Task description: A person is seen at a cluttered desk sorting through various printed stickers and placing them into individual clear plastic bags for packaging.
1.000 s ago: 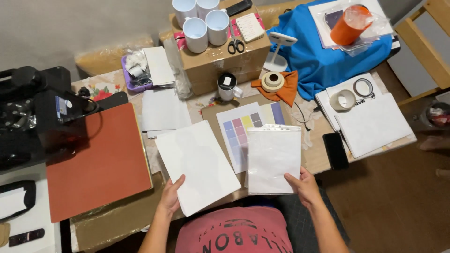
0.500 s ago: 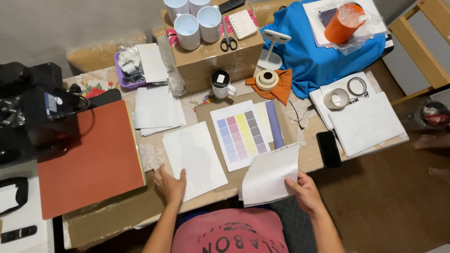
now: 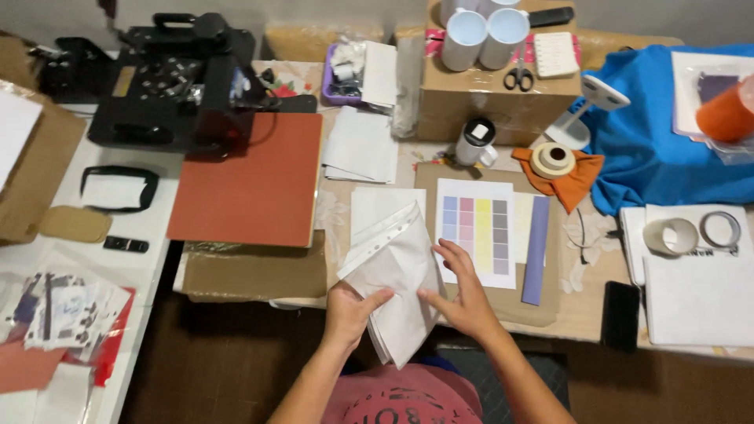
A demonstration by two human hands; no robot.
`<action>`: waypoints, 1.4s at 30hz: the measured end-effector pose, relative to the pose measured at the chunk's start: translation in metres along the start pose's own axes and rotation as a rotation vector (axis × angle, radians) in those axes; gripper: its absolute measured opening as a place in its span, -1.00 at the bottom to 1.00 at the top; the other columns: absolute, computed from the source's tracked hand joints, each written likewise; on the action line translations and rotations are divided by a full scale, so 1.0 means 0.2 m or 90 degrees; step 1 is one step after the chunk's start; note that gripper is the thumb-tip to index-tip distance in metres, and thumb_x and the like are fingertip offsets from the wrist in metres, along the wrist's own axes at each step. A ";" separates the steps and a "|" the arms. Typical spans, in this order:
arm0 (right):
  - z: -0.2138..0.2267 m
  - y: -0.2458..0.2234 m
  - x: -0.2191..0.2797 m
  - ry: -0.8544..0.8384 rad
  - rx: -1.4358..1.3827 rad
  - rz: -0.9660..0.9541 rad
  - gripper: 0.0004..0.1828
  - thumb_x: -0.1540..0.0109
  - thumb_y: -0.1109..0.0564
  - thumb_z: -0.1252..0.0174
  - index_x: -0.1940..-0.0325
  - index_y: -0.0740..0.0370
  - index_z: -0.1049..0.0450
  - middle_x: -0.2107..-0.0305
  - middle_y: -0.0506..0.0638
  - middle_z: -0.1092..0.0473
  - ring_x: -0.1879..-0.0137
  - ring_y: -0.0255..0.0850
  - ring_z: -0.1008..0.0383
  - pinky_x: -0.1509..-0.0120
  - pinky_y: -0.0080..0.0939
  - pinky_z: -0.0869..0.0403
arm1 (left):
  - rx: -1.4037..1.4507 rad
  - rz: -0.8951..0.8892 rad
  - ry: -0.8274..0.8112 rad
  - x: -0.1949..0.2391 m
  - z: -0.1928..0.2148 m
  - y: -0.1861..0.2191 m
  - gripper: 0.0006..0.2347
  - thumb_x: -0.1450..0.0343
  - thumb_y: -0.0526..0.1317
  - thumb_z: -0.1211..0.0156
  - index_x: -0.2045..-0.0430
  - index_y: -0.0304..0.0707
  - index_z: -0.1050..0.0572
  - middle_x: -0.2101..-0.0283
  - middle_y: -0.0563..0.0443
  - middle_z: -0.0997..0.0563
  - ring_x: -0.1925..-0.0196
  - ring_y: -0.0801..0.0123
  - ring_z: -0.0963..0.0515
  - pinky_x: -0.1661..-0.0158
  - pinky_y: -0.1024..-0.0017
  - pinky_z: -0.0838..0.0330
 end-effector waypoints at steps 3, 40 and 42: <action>-0.33 -0.28 0.05 -0.164 0.082 0.082 0.81 0.08 -0.62 -0.56 -0.85 0.10 0.44 -0.79 0.29 0.41 -0.88 0.26 0.34 -0.78 0.45 0.02 | -0.100 0.041 0.131 0.19 0.19 0.19 -0.47 -0.09 -0.22 -0.80 0.03 -0.30 -0.78 0.02 -0.02 -0.91 -0.02 0.38 -0.83 -0.04 0.38 -0.71; -3.69 -1.99 3.31 -1.101 -0.174 0.513 -0.39 -0.33 -0.05 -0.38 -0.48 -0.01 -0.56 -0.71 0.23 0.06 -0.83 0.11 0.01 -0.79 0.19 -0.14 | 0.294 0.002 1.021 4.24 2.69 -0.84 -0.53 -0.34 -0.02 -0.53 -0.15 -0.09 -0.72 -0.11 0.06 -0.86 -0.13 0.38 -0.82 -0.09 0.36 -0.71; -3.90 -2.11 3.46 -1.134 -0.205 0.411 -0.60 -0.33 0.11 -0.36 -0.27 0.11 -0.66 -0.63 0.21 -0.18 -0.72 0.02 -0.26 -0.62 -0.01 -0.42 | 0.325 0.210 1.083 4.50 2.82 -0.91 -0.65 -0.42 0.03 -0.26 0.01 -0.07 -0.71 -0.02 0.10 -0.84 -0.10 0.37 -0.79 -0.06 0.32 -0.62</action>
Point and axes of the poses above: each hand's wrist, its own x-axis away from the middle knuckle, its own z-axis out of the back of the hand, y = z × x, the point moved 10 cm from there along -x, towards the middle knuckle
